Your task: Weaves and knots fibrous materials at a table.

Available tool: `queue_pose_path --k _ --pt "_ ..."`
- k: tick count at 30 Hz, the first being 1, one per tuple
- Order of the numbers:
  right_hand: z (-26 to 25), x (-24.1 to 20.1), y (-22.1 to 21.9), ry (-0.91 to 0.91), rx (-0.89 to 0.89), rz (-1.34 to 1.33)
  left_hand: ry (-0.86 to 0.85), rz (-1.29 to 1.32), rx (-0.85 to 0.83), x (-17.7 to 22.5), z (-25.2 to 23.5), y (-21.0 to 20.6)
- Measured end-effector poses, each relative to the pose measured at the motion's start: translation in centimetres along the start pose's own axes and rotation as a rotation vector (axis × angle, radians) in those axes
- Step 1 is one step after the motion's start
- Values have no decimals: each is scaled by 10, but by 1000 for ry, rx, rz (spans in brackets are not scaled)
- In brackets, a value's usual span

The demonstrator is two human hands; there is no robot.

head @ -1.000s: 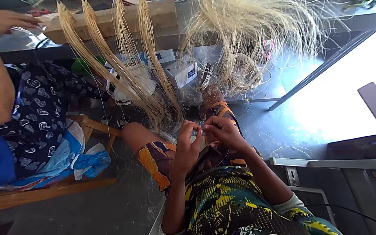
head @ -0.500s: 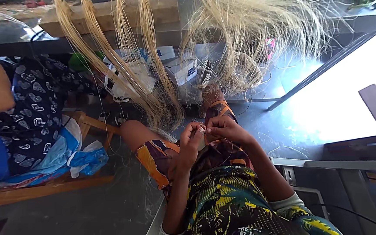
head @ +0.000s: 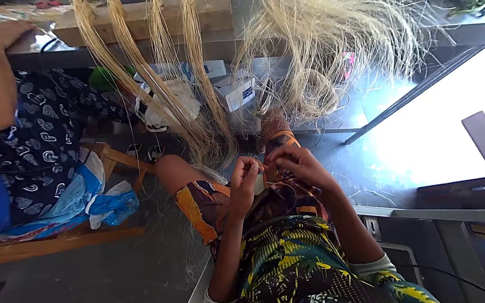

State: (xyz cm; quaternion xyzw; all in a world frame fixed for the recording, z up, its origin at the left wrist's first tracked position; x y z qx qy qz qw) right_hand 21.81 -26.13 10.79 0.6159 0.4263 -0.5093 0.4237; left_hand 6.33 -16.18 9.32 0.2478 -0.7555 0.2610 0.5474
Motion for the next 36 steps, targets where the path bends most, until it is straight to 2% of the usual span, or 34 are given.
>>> queue_pose_path --k 2,7,11,15,18,24,28,32,36 --pt "-7 -11 2 31 28 33 7 -4 -21 0 0 0" --pt "-27 -22 -21 169 -29 106 36 -28 3 -1 0 1" --pt "-32 -20 -25 235 -2 68 94 99 21 -3 1 5" --pt "-31 -21 -29 229 30 14 158 296 34 -4 3 3" --pt "-31 -21 -30 216 42 14 168 348 47 -5 3 3" --pt "-29 -20 -29 228 77 32 147 272 102 -5 4 5" --pt "-29 -16 -25 186 91 25 130 229 81 -4 4 7" --pt "-31 -18 -20 169 11 63 78 236 16 -2 4 7" --pt "-37 -25 -11 235 -167 212 58 262 -64 0 4 7"
Point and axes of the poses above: each hand's wrist, its own z-axis away from the middle knuckle, its own y-axis out of the back of the hand, x = y × z, the point moved 4 cm from there along -z, towards the middle knuckle, and after that the axes turned 5 degrees about -z, right-handed, at the moved point
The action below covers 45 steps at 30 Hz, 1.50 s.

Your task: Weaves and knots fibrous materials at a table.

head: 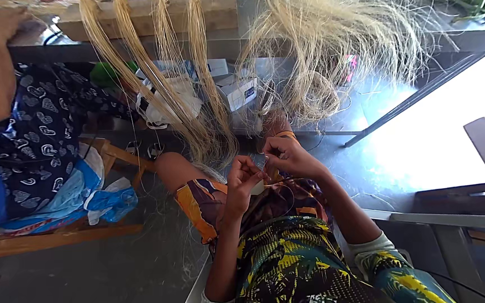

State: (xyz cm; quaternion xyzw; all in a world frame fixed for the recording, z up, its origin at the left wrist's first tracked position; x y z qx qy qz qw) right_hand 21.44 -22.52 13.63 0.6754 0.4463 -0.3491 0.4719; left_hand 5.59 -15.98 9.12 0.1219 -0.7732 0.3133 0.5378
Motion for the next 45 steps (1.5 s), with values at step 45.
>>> queue_pose_path --k 45 --pt "-5 -16 19 229 -184 173 9 -177 -16 4 -8 -13"
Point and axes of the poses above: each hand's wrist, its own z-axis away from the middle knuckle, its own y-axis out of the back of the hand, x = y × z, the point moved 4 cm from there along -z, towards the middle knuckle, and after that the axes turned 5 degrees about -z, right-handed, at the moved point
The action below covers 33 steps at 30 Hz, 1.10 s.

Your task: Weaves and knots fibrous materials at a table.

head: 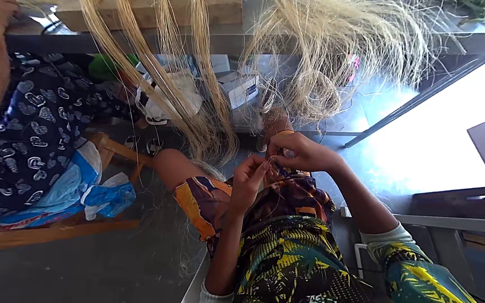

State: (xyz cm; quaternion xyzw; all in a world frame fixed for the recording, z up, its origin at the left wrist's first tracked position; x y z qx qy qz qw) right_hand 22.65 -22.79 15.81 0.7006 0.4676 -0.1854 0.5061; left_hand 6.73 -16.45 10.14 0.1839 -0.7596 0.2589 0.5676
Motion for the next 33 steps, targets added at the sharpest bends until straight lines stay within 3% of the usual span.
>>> queue_pose_path --k 14,25,33 --pt "1 1 5 5 38 32 68 9 8 -2 6 5" --pt "-3 -3 9 0 -43 113 -9 -8 -62 -5 6 7" --pt "13 7 -13 -145 146 -182 -36 -18 6 -2 7 11"
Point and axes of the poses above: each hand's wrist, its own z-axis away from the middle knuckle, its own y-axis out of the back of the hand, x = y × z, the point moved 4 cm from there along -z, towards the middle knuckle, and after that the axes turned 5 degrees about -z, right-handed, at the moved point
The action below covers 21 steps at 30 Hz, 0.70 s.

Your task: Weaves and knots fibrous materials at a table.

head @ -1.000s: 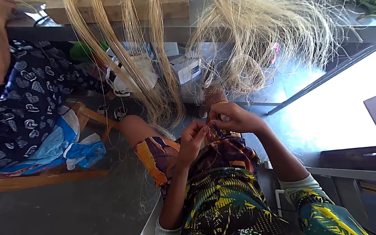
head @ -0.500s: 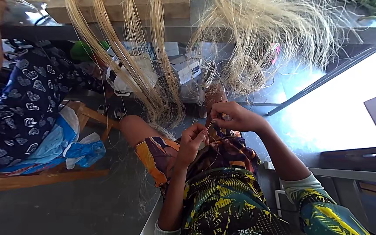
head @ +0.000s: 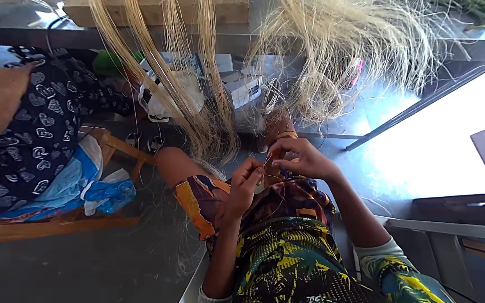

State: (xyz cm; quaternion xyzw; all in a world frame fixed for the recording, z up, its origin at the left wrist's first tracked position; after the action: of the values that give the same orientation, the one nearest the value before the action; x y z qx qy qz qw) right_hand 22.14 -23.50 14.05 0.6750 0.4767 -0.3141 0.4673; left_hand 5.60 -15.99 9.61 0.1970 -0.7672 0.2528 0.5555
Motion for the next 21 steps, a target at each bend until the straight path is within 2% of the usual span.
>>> queue_pose_path --k 5,12,21 --pt "-3 7 -13 -28 24 -89 7 -1 7 -1 0 -1" --pt "-7 -1 -7 151 0 180 16 -16 2 -2 1 0" --pt "-8 -8 7 241 31 278 12 12 -5 -1 4 4"
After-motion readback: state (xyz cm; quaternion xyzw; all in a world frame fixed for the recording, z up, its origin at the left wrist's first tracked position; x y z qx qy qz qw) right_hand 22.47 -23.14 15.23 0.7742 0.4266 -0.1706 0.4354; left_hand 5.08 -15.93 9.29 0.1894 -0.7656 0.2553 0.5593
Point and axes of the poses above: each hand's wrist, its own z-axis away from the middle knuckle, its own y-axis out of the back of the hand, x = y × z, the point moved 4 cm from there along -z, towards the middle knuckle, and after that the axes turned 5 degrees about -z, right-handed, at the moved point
